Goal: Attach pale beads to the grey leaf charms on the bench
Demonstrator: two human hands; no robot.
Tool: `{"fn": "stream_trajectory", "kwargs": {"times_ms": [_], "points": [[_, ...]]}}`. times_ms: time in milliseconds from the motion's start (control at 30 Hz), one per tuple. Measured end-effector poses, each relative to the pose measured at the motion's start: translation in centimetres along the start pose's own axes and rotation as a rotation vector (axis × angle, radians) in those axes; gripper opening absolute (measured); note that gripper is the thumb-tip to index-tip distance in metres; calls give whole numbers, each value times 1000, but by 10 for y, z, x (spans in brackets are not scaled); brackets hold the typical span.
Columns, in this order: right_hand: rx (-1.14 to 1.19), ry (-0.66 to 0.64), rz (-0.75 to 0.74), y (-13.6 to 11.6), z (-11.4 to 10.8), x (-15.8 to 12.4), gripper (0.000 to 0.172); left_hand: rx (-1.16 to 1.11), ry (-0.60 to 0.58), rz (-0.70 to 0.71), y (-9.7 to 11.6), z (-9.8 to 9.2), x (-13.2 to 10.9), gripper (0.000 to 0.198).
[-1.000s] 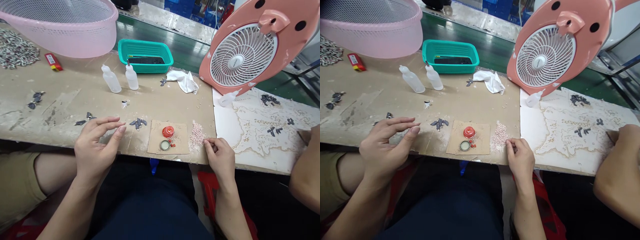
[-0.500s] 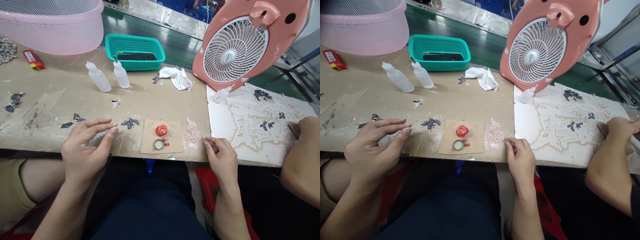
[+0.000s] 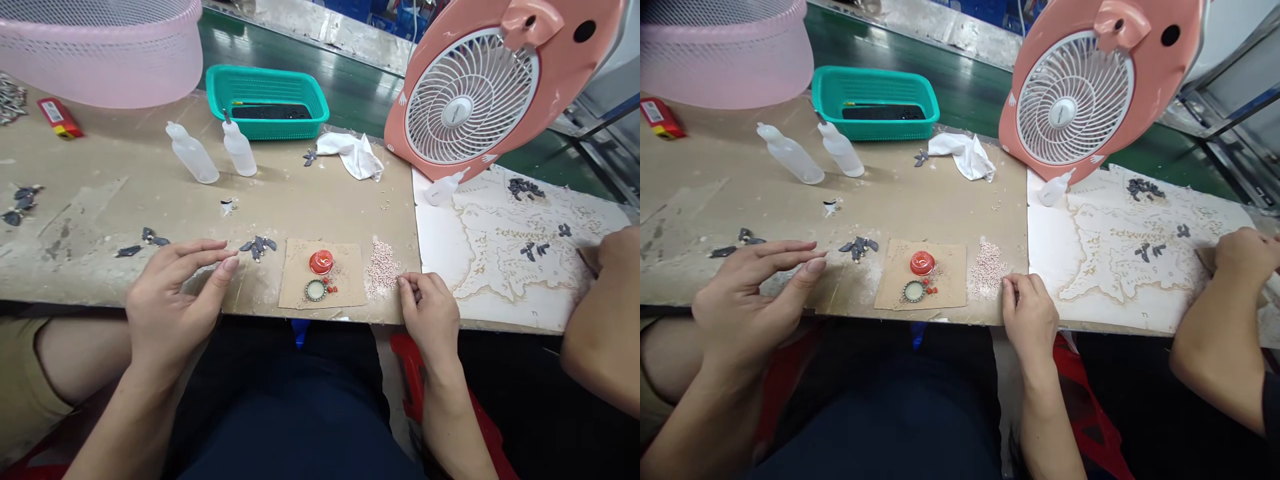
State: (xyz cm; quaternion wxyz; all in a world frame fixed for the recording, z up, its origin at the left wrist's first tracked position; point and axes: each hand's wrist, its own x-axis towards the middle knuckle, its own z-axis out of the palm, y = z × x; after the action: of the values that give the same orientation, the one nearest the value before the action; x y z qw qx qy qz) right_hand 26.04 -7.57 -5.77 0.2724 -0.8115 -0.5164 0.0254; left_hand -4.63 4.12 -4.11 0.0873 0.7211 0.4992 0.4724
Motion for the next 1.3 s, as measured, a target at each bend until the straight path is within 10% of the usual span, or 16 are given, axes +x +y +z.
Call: {"fn": "stream_trajectory", "kwargs": {"times_ms": [300, 533, 833, 1300], "points": [[376, 49, 81, -16, -7, -8, 25, -218, -112, -75, 43, -3, -6, 13], [1285, -236, 223, -78, -13, -33, 14, -922, -749, -441, 95, 11, -22, 10], [982, -137, -59, -100, -5, -53, 6, -1247, -841, -785, 92, 11, -24, 12], [761, -416, -269, -90, -17, -24, 9, -797, -882, -357, 73, -5, -18, 23]]}}
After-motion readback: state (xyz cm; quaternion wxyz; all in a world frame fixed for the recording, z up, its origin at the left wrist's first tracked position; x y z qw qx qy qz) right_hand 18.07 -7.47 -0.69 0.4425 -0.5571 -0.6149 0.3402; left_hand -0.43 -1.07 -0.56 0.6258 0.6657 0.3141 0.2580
